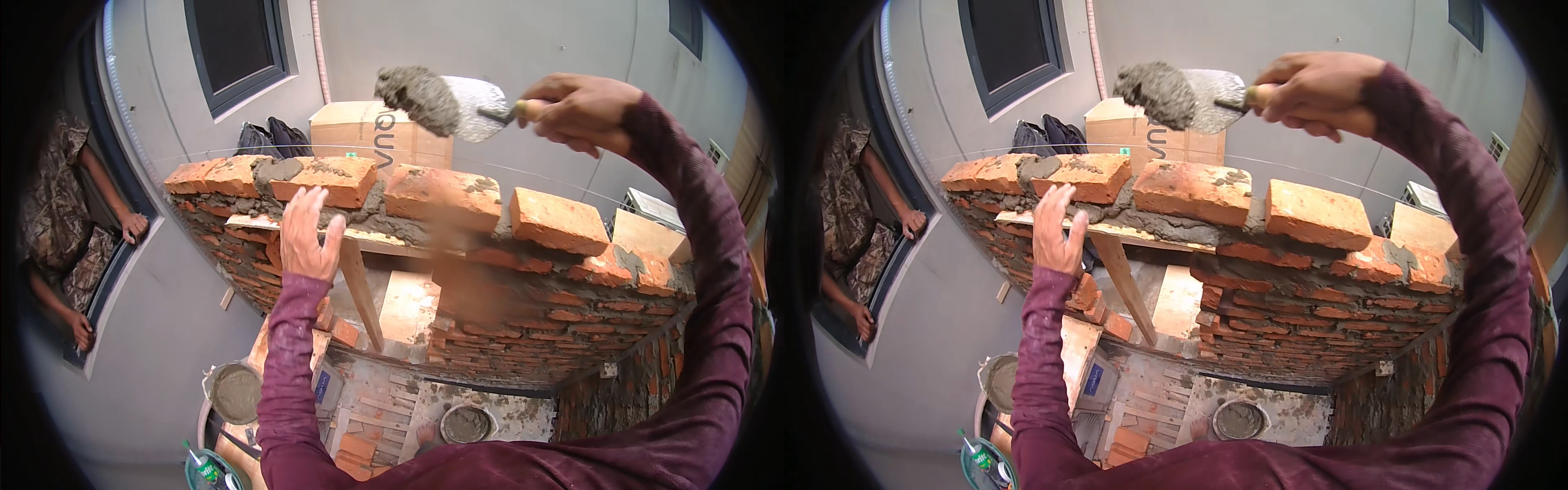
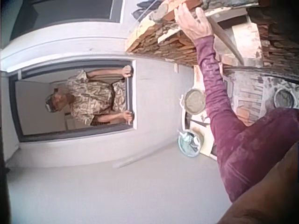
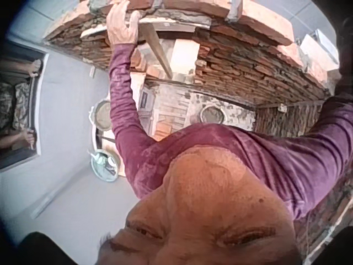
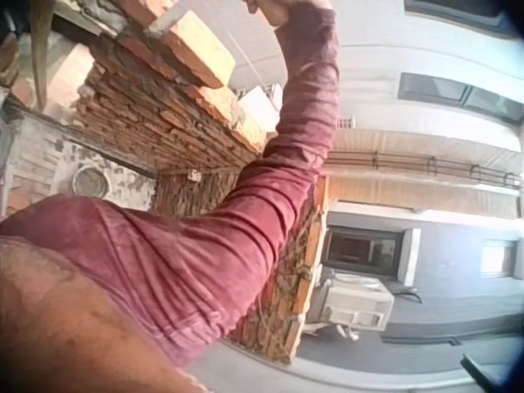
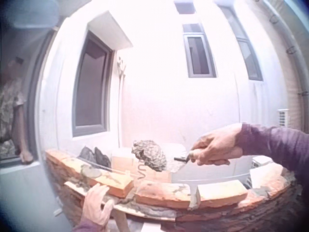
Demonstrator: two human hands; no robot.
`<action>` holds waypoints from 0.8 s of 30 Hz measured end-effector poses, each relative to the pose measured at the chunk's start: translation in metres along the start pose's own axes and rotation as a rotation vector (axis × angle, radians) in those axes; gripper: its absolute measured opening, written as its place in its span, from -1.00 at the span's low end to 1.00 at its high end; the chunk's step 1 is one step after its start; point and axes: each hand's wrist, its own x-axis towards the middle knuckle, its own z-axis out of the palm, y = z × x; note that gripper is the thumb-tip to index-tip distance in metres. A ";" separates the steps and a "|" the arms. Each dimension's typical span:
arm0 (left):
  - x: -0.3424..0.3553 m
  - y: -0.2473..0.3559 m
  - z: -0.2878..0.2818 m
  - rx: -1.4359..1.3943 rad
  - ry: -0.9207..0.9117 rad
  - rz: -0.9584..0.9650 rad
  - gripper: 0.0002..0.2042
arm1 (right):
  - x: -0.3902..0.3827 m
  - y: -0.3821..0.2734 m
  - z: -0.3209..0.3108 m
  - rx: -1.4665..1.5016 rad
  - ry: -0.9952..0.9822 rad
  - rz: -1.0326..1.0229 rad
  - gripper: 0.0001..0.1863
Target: The person builds a brick wall by applying mortar with a trowel, placing bricks on the mortar bed, and using a trowel handle to tap the bricks into alignment with a guide string.
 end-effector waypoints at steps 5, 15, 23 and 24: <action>0.023 -0.026 0.033 -0.075 -0.005 -0.063 -0.52 | 0.071 -0.008 0.043 -0.566 -0.108 -0.136 -0.82; 0.030 -0.057 0.042 -0.040 -0.126 -0.023 -0.48 | -0.054 -0.032 0.016 0.184 -0.166 0.209 -0.53; 0.036 -0.057 0.044 -0.095 -0.081 -0.014 -0.44 | 0.004 -0.014 0.097 0.633 -0.234 0.470 -0.67; 0.032 -0.060 0.043 -0.086 -0.085 -0.018 -0.44 | 0.018 -0.019 0.101 0.712 -0.253 0.510 -0.68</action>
